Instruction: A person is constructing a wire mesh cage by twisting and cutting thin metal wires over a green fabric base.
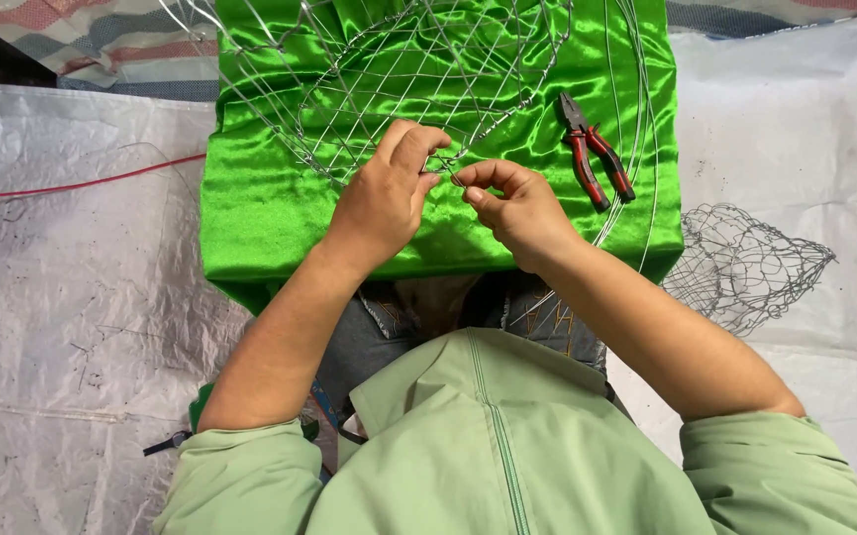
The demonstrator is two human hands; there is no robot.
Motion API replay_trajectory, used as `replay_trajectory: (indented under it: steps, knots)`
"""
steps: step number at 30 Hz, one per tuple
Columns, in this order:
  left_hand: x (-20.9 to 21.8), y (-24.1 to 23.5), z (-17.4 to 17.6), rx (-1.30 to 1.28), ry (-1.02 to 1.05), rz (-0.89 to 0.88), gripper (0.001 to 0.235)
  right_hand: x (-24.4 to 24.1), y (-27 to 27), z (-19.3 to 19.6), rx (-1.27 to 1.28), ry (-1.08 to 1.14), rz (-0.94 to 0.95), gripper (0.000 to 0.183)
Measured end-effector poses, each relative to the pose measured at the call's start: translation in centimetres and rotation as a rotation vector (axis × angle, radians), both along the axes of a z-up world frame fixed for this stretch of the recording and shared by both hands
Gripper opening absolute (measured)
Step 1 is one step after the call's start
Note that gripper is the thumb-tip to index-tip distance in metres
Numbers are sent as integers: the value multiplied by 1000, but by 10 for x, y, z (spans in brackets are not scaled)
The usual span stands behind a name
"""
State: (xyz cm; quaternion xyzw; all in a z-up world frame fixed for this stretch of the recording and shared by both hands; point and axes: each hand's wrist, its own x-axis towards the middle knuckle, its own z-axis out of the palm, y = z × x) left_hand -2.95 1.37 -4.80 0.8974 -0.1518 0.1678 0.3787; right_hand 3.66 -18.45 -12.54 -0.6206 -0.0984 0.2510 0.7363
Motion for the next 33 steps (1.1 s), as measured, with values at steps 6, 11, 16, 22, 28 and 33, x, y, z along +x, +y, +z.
replay_trajectory:
  steps: [6, 11, 16, 22, 28, 33]
  knots:
    - [-1, 0, 3, -17, 61, 4, 43, 7, 9, -6, 43, -75, -40, 17]
    - [-4, -5, 3, 150, 4, 79, 30, 7, 8, 0, 60, -57, -10, 16]
    - [-2, -1, 1, 177, 41, 123, 23, 13, 12, -13, 98, -40, 10, 13]
    - [2, 1, -5, 243, 71, 149, 20, 16, 12, -17, 139, 3, 45, 11]
    - [3, -2, -2, 260, 109, 155, 25, 21, 11, -19, 157, 2, 58, 9]
    - [4, -2, -3, 291, 113, 188, 18, 23, 12, -22, 173, 29, 80, 7]
